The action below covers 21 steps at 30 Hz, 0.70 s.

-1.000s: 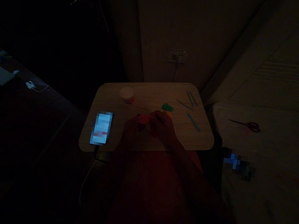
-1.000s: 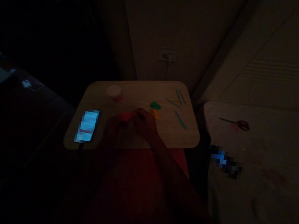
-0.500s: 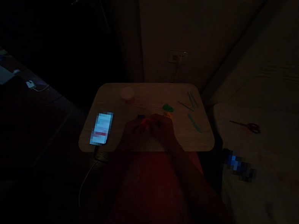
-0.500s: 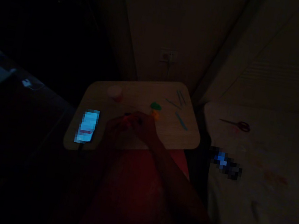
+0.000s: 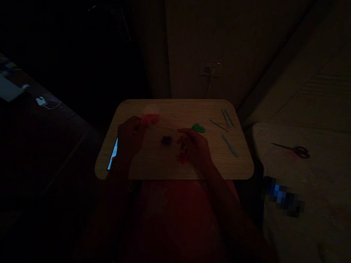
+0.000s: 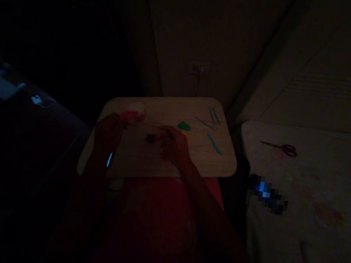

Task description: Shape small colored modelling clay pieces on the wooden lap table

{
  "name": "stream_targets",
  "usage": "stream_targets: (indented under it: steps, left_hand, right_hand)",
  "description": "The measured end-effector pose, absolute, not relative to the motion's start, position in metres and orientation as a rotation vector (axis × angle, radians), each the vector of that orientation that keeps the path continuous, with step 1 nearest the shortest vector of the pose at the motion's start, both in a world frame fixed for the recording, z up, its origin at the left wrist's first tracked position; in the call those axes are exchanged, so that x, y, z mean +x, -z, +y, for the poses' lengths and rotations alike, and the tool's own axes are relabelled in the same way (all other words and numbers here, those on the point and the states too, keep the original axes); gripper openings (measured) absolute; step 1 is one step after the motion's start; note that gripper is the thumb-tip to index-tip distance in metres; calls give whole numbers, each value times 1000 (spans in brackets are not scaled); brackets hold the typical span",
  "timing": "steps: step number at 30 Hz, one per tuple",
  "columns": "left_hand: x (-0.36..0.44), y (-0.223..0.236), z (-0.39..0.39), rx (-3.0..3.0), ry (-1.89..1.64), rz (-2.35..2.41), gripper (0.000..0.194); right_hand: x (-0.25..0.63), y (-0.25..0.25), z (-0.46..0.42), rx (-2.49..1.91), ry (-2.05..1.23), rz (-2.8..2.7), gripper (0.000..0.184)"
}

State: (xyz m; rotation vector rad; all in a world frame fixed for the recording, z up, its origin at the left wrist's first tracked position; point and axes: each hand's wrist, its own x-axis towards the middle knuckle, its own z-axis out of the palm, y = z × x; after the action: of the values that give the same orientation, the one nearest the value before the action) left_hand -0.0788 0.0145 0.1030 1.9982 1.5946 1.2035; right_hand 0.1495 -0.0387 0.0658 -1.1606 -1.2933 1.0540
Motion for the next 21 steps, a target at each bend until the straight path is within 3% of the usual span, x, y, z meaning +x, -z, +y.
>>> stream_targets:
  steps: [7,21]
  left_hand:
    - [-102,-144,82,2208,-785,1879,34]
    - [-45,-138,120,2534,109,2063,36]
  right_hand:
    - [140,-65,-44,-1143,-1069,-1476,25]
    - [147,-65,-46,-1187,-1025,-1483,28]
